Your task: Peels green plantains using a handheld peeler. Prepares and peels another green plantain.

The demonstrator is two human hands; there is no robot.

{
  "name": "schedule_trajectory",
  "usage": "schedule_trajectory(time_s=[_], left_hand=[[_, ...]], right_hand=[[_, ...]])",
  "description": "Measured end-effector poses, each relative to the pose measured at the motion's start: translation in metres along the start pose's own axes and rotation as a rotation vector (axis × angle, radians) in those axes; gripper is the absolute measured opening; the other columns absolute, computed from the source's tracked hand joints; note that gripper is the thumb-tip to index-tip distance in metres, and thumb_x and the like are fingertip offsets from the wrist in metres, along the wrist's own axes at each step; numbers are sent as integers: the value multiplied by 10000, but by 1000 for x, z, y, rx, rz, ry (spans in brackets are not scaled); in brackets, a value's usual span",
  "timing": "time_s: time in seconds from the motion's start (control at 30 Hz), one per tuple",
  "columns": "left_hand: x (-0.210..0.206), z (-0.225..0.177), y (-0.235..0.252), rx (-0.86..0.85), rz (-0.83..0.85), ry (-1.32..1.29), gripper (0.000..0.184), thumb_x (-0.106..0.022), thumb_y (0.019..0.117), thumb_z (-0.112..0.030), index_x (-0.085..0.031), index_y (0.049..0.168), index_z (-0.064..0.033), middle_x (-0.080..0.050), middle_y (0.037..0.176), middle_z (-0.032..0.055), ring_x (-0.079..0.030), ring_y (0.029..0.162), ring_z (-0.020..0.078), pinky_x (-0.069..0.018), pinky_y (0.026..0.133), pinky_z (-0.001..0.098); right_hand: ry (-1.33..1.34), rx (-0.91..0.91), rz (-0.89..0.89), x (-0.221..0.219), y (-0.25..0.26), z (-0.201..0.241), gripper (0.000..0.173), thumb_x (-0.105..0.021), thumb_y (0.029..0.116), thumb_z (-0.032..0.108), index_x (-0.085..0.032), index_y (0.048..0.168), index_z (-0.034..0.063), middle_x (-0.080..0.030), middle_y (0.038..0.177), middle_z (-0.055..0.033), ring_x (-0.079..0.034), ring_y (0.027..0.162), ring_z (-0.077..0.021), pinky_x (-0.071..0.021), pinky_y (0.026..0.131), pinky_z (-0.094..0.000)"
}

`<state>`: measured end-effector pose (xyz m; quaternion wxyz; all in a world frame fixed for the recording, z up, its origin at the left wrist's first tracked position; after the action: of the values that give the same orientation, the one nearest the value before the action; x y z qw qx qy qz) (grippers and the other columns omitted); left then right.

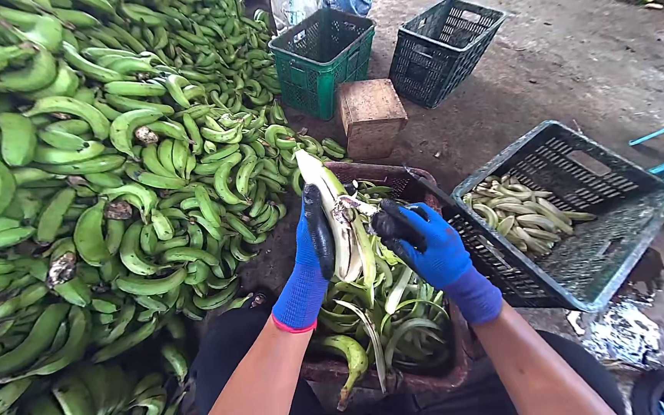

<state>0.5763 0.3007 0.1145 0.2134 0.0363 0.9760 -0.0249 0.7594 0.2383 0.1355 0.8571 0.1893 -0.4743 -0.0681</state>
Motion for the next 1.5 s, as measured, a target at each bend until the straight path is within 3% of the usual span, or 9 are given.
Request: schedule_trajectory(time_s=[0.3, 0.37, 0.47, 0.57, 0.67, 0.97, 1.17, 1.33, 1.5], left_hand=[[-32, 36, -18, 223, 543, 659, 501, -334, 1109, -230, -321, 1586, -77, -520, 1472, 196, -533, 1324, 228, -394, 1131, 402], [-16, 37, -6, 263, 375, 530, 497, -329, 1116, -280, -314, 1592, -137, -565, 1420, 145, -591, 1219, 194, -468, 1046, 382], [14, 36, 11, 291, 101, -7, 400, -331, 1098, -424, -588, 1252, -159, -673, 928, 18, -652, 756, 87, -565, 648, 259], [27, 31, 16, 263, 71, -344, 432, -357, 1065, -510, -624, 1106, -172, -663, 856, -4, -658, 726, 83, -574, 637, 259], [22, 21, 14, 208, -33, -369, 388, -354, 1075, -473, -612, 1015, -190, -645, 780, -29, -644, 660, 59, -561, 581, 233], [-2, 23, -1, 185, 174, 300, 426, -282, 1118, -323, -512, 1409, -114, -640, 1040, 39, -612, 852, 67, -532, 769, 262], [-15, 32, -13, 334, 407, 507, 436, -365, 1103, -236, -434, 1508, -89, -630, 1213, 130, -635, 941, 146, -536, 845, 325], [24, 36, 6, 275, 172, 298, 398, -431, 1086, -339, -531, 1413, -137, -663, 1070, 55, -634, 843, 100, -549, 753, 285], [28, 22, 4, 299, 97, 3, 412, -355, 1089, -452, -607, 1211, -151, -657, 853, 15, -645, 698, 92, -563, 617, 248]], right_hand=[[131, -384, 131, 7, 20, -62, 439, -403, 1112, 311, -529, 1488, 123, -633, 1366, -195, -618, 1235, -374, -445, 1031, -637], [88, -315, 163, 2, 14, -52, 438, -519, 1066, 248, -534, 1488, 130, -634, 1354, -196, -623, 1223, -385, -466, 1021, -646], [-19, 53, 74, -13, -7, -10, 527, -678, 891, 357, -662, 1371, 139, -690, 1179, -196, -680, 1039, -388, -549, 857, -603], [-108, 302, -84, -16, -26, 25, 416, -653, 878, 463, -780, 1168, 193, -726, 1082, -179, -700, 930, -370, -557, 762, -541], [-136, 210, -81, -15, -20, 28, 446, -600, 917, 441, -751, 1239, 173, -718, 1116, -186, -700, 958, -386, -556, 767, -553], [-40, -136, 92, -8, 5, -18, 481, -610, 970, 248, -602, 1437, 133, -664, 1230, -223, -659, 1087, -432, -522, 870, -643], [125, -565, 247, -9, 12, -82, 443, -353, 1128, 311, -575, 1421, 65, -660, 1247, -270, -635, 1137, -439, -446, 975, -659], [87, -137, 195, -19, -4, -30, 521, -650, 953, 312, -592, 1448, 161, -679, 1242, -178, -670, 1104, -363, -528, 918, -615], [-77, 285, 15, -13, -23, 20, 501, -616, 886, 495, -735, 1279, 208, -722, 1074, -181, -699, 922, -376, -555, 734, -547]])
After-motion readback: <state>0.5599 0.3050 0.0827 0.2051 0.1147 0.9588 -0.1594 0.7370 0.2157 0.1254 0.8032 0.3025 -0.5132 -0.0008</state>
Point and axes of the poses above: each hand's wrist, its own y-axis towards the middle knuckle, its own x-axis out of the back of the hand, z = x × y, the point moved 8 cm from there along y, towards the middle knuckle
